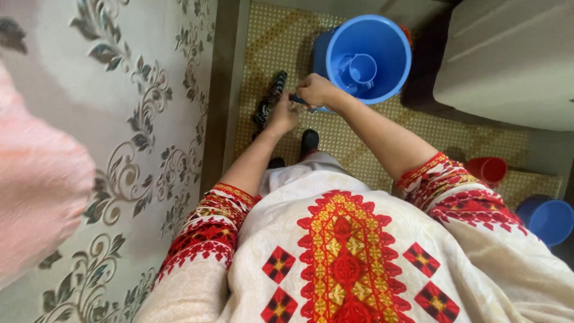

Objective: Mopping the tiled floor of a bathroom using a mop and a bucket of water.

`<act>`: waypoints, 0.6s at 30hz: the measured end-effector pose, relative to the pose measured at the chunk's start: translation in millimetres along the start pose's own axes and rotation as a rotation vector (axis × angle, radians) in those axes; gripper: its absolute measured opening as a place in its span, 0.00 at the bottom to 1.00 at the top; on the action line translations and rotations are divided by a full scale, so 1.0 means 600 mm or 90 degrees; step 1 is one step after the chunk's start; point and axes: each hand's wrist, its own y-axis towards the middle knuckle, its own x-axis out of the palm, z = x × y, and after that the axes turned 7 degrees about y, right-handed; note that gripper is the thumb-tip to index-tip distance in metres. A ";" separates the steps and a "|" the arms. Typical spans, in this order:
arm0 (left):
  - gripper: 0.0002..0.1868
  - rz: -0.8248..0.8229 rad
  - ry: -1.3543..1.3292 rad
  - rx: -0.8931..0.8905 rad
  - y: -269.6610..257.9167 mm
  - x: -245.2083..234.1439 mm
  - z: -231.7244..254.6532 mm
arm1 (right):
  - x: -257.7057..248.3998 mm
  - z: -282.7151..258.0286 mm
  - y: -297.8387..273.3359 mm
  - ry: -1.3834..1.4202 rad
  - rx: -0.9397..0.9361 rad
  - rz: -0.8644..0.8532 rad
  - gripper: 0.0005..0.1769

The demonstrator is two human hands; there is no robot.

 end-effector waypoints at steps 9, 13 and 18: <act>0.33 -0.006 -0.082 -0.277 -0.124 -0.109 -0.035 | 0.149 0.111 0.070 -0.333 0.030 -0.066 0.23; 0.32 0.022 -0.074 -0.287 -0.173 -0.146 -0.044 | 0.134 0.012 -0.037 -0.424 0.082 0.016 0.22; 0.30 0.049 -0.072 -0.369 -0.210 -0.145 -0.016 | 0.115 0.121 0.013 -0.447 0.143 0.085 0.22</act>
